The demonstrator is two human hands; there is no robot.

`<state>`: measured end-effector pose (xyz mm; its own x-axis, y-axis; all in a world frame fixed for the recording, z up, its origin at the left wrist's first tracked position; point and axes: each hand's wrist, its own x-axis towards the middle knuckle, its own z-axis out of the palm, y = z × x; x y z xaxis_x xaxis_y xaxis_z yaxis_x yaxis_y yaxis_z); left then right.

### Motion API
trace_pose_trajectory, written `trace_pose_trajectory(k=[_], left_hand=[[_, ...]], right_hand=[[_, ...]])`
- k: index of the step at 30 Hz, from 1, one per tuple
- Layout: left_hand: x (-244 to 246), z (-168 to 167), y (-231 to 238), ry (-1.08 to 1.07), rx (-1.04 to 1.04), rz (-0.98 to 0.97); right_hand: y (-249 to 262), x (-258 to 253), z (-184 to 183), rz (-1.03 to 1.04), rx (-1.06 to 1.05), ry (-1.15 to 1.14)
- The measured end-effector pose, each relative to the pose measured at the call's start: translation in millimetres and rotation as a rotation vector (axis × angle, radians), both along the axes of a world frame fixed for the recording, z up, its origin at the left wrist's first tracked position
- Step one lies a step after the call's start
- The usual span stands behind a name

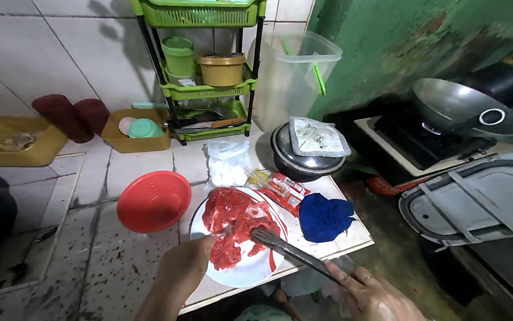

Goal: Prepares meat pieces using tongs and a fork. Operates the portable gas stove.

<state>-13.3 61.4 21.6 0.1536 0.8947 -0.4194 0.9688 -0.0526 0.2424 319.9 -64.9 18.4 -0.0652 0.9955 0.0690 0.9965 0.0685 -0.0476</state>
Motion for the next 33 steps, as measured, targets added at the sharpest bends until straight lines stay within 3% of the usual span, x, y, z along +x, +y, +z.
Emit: trace_pose_trajectory(k=[10, 15, 23, 28, 33], left_hand=[[-15.8, -7.4, 18.2, -0.036, -0.047, -0.171], [-18.0, -3.8, 28.2, -0.076, -0.084, -0.227], [-18.8, -7.8, 33.2, -0.141, -0.221, -0.24], [-19.1, -8.2, 33.8, -0.151, -0.268, -0.206], [-22.4, 1.2, 22.4, -0.158, -0.227, -0.131]], right_hand=[[23.8, 9.7, -5.5, 0.122, 0.068, -0.116], [37.8, 18.7, -11.2, 0.172, 0.093, -0.049], [51.1, 15.7, -14.6, 0.047, -0.207, 0.255], [76.0, 23.9, -4.8, -0.101, -0.618, 0.451], [68.1, 28.3, -13.0, -0.103, -0.624, 0.504]])
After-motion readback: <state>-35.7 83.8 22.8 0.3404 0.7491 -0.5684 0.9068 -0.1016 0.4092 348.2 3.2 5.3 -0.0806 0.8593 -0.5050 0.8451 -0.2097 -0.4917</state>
